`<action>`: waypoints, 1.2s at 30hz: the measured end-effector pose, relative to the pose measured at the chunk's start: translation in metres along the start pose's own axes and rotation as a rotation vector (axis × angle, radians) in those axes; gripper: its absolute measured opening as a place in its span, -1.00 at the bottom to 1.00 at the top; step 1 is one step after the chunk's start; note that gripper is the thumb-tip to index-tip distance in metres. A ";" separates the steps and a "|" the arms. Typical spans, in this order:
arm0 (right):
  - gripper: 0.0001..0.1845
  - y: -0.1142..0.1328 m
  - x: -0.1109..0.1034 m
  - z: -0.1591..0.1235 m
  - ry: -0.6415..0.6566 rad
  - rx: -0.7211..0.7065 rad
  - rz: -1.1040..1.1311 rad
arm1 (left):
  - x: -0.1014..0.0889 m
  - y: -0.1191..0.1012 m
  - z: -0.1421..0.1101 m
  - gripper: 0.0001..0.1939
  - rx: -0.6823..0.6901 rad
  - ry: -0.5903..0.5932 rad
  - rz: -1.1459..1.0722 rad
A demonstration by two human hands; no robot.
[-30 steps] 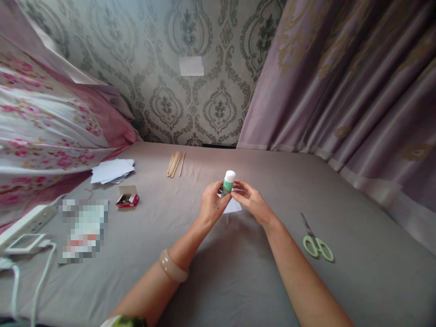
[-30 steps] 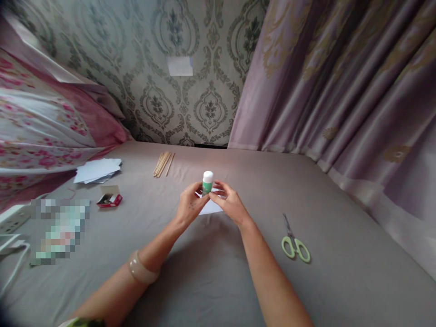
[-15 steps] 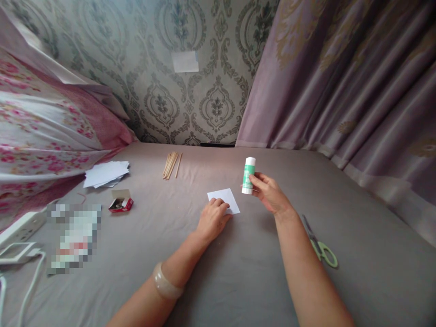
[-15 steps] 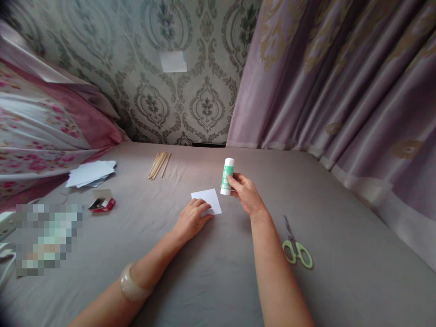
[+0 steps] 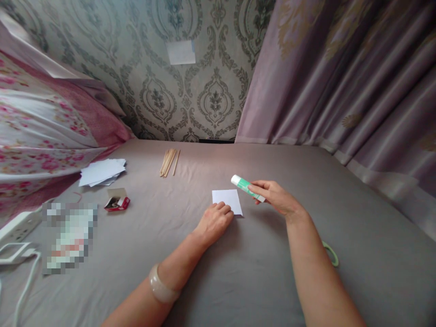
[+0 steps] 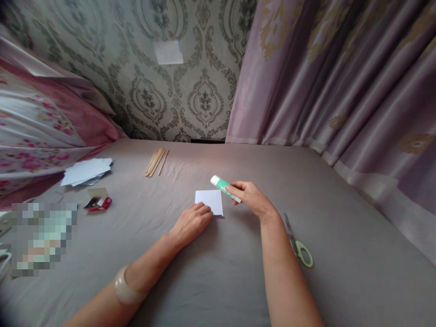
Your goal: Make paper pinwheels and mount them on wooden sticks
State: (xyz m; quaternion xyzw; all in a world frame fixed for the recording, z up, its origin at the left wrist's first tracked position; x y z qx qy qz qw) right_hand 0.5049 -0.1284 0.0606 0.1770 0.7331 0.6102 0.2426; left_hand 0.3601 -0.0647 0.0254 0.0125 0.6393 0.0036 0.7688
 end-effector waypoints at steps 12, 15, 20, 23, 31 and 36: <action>-0.67 0.018 -0.007 -0.019 -0.115 -0.065 -0.517 | -0.006 -0.008 -0.006 -0.78 -0.016 0.004 -0.194; -0.68 0.026 -0.004 -0.022 -0.186 -0.101 -0.603 | -0.014 0.022 -0.010 -0.79 -0.251 -0.142 -0.326; -0.70 0.036 0.008 -0.025 -0.236 -0.174 -0.647 | -0.016 0.057 -0.016 -0.85 -0.396 -0.283 -0.428; -0.68 0.038 0.016 -0.025 -0.265 -0.246 -0.651 | -0.010 0.060 -0.015 -0.85 -0.358 -0.255 -0.492; -0.66 0.035 0.035 -0.022 -0.204 -0.325 -0.603 | 0.003 0.059 -0.014 -0.80 -0.320 -0.209 -0.523; -0.65 0.031 0.043 -0.019 -0.181 -0.334 -0.630 | 0.003 0.060 -0.016 -0.79 -0.315 -0.218 -0.540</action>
Point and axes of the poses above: each hand's wrist, its own z-axis towards the middle knuckle, its own x-axis out of the palm, y = z × x, the point moved 7 cm from there along z, towards the middle knuckle, and after that the axes turned 2 degrees about z, right-handed, at the moved point
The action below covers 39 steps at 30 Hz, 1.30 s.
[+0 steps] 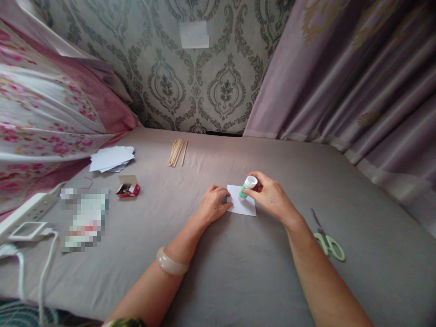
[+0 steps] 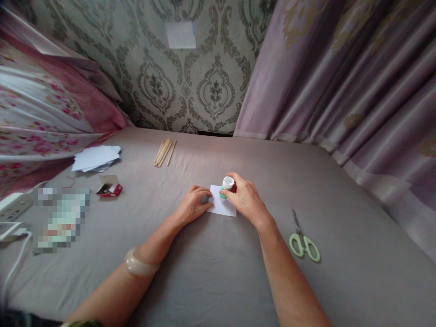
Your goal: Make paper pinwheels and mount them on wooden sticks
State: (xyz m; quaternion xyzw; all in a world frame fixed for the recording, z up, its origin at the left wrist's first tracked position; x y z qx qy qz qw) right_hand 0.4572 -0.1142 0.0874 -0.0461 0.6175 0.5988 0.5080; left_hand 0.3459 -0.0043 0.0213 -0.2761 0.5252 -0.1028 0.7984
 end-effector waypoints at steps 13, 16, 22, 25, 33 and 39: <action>-0.45 0.001 0.016 -0.001 0.049 -0.033 -0.081 | -0.001 0.004 0.003 -0.86 -0.038 -0.039 -0.046; -0.50 0.004 0.015 -0.003 0.077 -0.065 -0.087 | -0.002 0.005 0.005 -0.87 -0.067 -0.044 -0.058; -0.49 0.013 0.009 -0.008 0.119 -0.148 -0.155 | -0.005 0.003 0.007 -0.82 -0.090 -0.026 -0.073; -0.49 0.017 0.009 -0.008 0.133 -0.146 -0.192 | -0.005 0.003 0.007 -0.81 -0.092 -0.023 -0.068; -0.64 0.026 0.011 -0.001 0.125 -0.075 -0.340 | -0.002 0.005 0.008 -0.82 -0.061 0.009 -0.055; -0.77 0.022 0.008 -0.001 0.031 -0.017 -0.407 | -0.002 0.002 0.005 -0.87 -0.029 0.036 -0.053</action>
Point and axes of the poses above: each hand's wrist, its own z-axis towards the middle knuckle, its own x-axis out of the palm, y = z × x, the point moved 7 cm from there along z, towards the middle knuckle, and after that the axes turned 2 degrees about z, right-handed, at the moved point
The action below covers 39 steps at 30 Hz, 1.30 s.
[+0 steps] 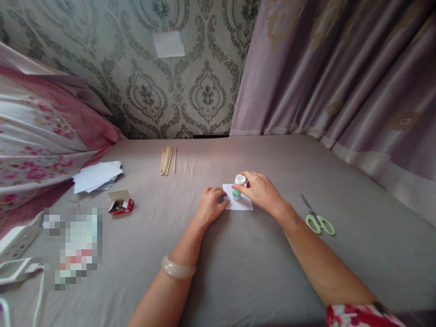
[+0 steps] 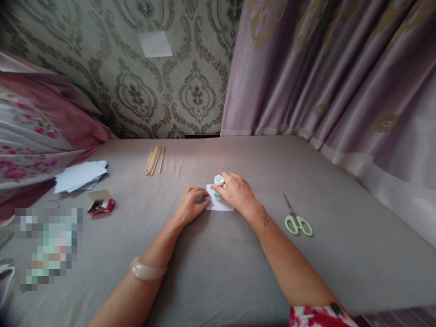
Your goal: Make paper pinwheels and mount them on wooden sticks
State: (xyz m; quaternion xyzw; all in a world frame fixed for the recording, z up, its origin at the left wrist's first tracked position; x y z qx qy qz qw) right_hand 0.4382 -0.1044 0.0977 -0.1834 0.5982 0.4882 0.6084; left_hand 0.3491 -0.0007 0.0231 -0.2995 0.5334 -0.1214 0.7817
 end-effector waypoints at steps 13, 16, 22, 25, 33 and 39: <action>-0.61 0.006 -0.003 -0.001 0.152 -0.140 -0.058 | 0.007 0.006 -0.002 -0.74 0.014 0.021 0.023; -0.69 0.003 -0.003 -0.001 0.111 -0.038 -0.138 | 0.007 0.006 -0.002 -0.75 0.013 0.020 0.026; -0.70 0.000 -0.003 -0.005 0.063 0.030 -0.181 | 0.006 0.006 -0.002 -0.75 0.023 0.010 0.022; -0.66 0.005 -0.002 -0.007 0.113 -0.077 -0.157 | 0.008 0.007 -0.002 -0.74 0.024 0.014 0.020; -0.60 0.015 -0.005 -0.004 0.204 -0.136 -0.196 | 0.008 0.007 -0.002 -0.74 0.025 0.003 0.037; -0.66 0.008 -0.008 0.000 0.172 0.055 -0.345 | 0.006 0.006 -0.003 -0.74 0.016 0.012 0.034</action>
Point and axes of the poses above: each hand's wrist, its own z-axis towards the middle knuckle, its own x-axis out of the palm, y = z × x, the point moved 7 cm from there along z, towards the middle knuckle, and after that the axes turned 2 degrees about z, right-handed, at the moved point
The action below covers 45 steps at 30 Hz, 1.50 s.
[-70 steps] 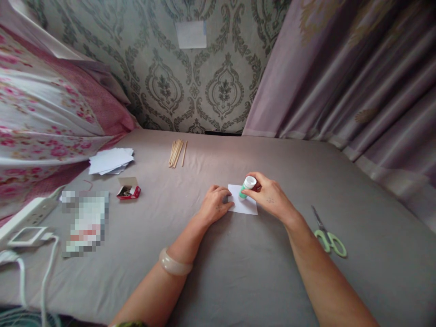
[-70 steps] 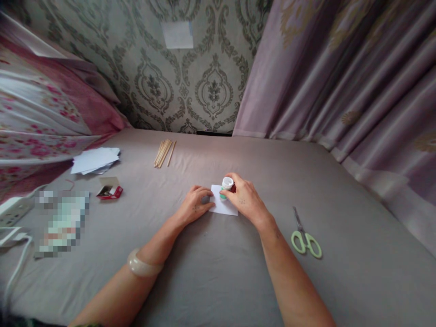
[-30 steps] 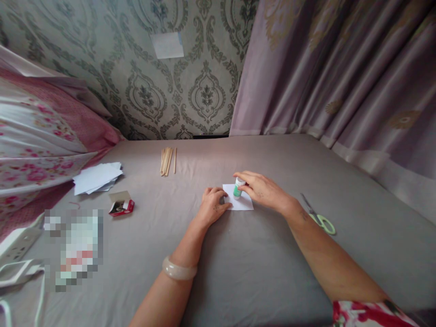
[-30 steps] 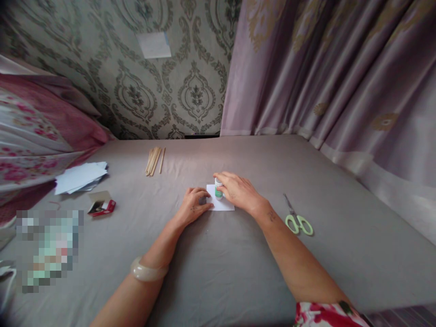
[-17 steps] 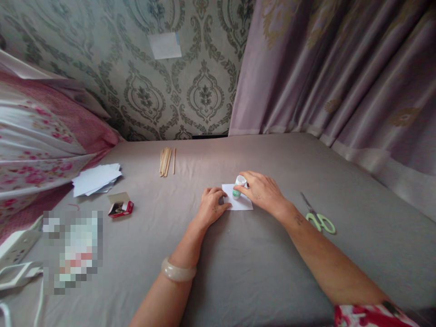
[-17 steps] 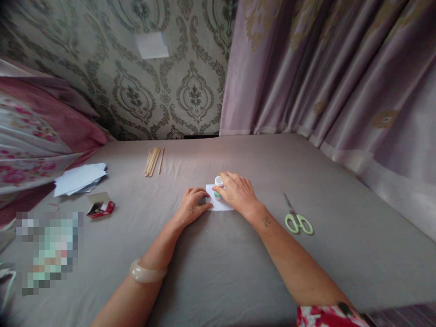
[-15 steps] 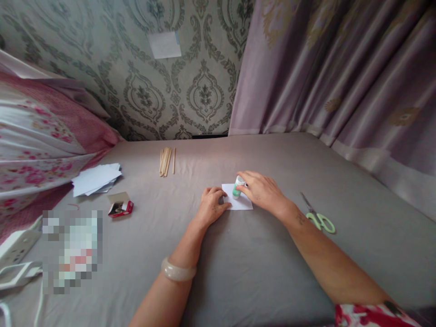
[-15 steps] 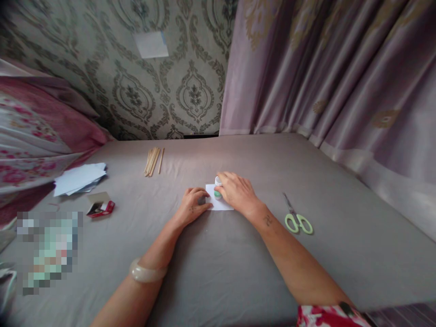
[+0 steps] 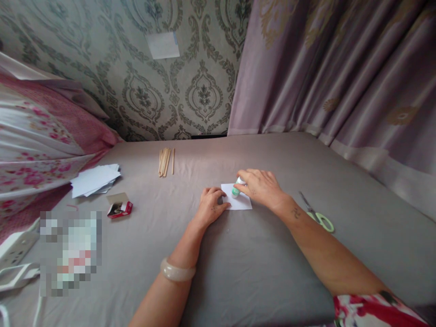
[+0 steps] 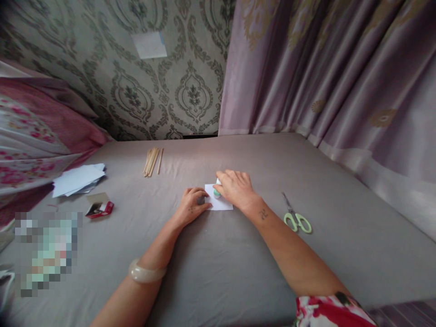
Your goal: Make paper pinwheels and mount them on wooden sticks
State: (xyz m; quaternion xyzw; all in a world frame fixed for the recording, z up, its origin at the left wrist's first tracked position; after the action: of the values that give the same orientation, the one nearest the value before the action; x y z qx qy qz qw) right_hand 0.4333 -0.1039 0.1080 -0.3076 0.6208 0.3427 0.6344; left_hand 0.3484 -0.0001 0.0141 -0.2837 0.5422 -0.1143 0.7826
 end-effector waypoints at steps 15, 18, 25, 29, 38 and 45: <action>-0.64 -0.013 -0.009 0.008 0.052 0.038 0.102 | -0.001 -0.001 0.001 -0.74 -0.020 0.015 -0.009; -0.62 -0.026 -0.020 0.006 0.000 0.107 0.117 | 0.000 -0.001 0.001 -0.74 -0.009 0.014 -0.007; -0.66 -0.024 -0.015 0.000 0.000 0.111 0.157 | 0.001 0.000 0.001 -0.74 -0.003 0.009 -0.002; -0.67 -0.017 -0.005 0.000 0.034 0.084 0.153 | 0.002 0.001 0.001 -0.74 0.004 0.012 -0.006; -0.73 -0.005 -0.005 -0.003 0.074 0.005 0.171 | -0.002 -0.003 0.000 -0.74 -0.026 0.015 -0.008; -0.69 -0.017 0.002 0.004 0.009 0.103 0.168 | -0.001 -0.001 0.000 -0.75 -0.017 0.004 0.000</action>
State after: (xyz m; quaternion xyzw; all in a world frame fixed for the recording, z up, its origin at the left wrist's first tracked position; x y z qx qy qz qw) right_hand 0.4490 -0.1106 0.1055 -0.2229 0.6643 0.3608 0.6155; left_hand 0.3486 -0.0007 0.0153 -0.2900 0.5447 -0.1100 0.7792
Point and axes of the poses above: each hand's wrist, its own z-axis towards the middle knuckle, its own x-axis out of the palm, y = z × x, the point moved 7 cm from there along z, towards the middle knuckle, and after that the axes turned 2 degrees about z, right-handed, at the moved point
